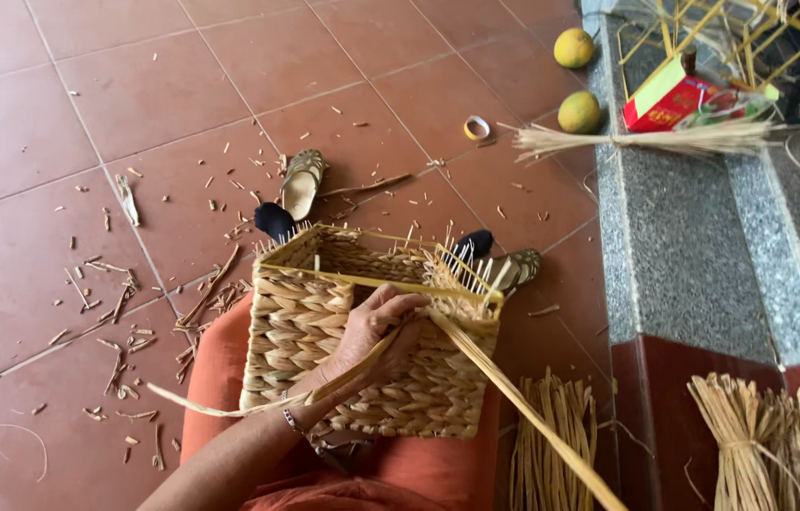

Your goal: The person sits on the floor weaving a water hyacinth basket, threading and folding thin bamboo strips around the rim to bind the woven body. They pull strips tight, tuck ends into the weave, and reach for new strips from bundles beside them as they work around the rim.

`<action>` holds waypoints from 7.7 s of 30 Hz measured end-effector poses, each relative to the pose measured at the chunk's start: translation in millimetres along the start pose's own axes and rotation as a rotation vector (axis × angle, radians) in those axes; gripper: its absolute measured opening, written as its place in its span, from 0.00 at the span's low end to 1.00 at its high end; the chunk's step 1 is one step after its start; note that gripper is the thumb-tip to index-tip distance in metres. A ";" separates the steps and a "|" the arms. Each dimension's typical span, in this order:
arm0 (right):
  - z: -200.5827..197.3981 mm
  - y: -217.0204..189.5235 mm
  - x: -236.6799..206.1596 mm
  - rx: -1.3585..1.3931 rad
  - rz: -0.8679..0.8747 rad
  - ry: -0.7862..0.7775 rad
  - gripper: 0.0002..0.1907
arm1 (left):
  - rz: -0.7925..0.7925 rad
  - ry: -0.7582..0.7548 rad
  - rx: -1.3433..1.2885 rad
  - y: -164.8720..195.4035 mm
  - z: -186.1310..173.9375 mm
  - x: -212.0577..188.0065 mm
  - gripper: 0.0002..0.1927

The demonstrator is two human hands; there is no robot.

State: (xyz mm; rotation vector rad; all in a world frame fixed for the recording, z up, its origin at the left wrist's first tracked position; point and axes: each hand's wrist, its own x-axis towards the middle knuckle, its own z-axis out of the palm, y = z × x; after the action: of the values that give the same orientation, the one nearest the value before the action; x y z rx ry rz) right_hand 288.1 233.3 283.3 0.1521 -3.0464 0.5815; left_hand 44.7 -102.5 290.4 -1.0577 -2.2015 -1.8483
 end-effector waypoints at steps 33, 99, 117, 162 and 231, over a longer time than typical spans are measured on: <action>81.6 -88.3 179.5 0.105 -0.326 0.854 0.08 | -0.336 -0.262 0.116 0.4 36.6 58.3 0.07; 21.7 -70.2 177.3 -0.155 -0.242 0.300 0.23 | -0.482 -0.740 0.267 -54.9 36.1 129.4 0.10; 17.7 -12.5 201.5 0.689 -0.046 -0.020 0.21 | -0.399 -0.720 0.252 -52.4 35.2 129.9 0.09; 198.1 326.9 21.7 0.588 1.040 0.517 0.22 | -0.735 -0.584 0.273 -130.2 179.8 93.0 0.19; -32.6 -27.2 178.0 -0.030 -0.345 0.711 0.10 | 0.169 -0.703 0.161 -0.9 68.5 124.5 0.21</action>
State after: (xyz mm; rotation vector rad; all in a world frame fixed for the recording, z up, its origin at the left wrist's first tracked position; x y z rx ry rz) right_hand 114.4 204.3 333.2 0.3682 -2.2723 0.4380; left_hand -25.6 14.5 330.0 -2.0115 -2.4140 -1.3202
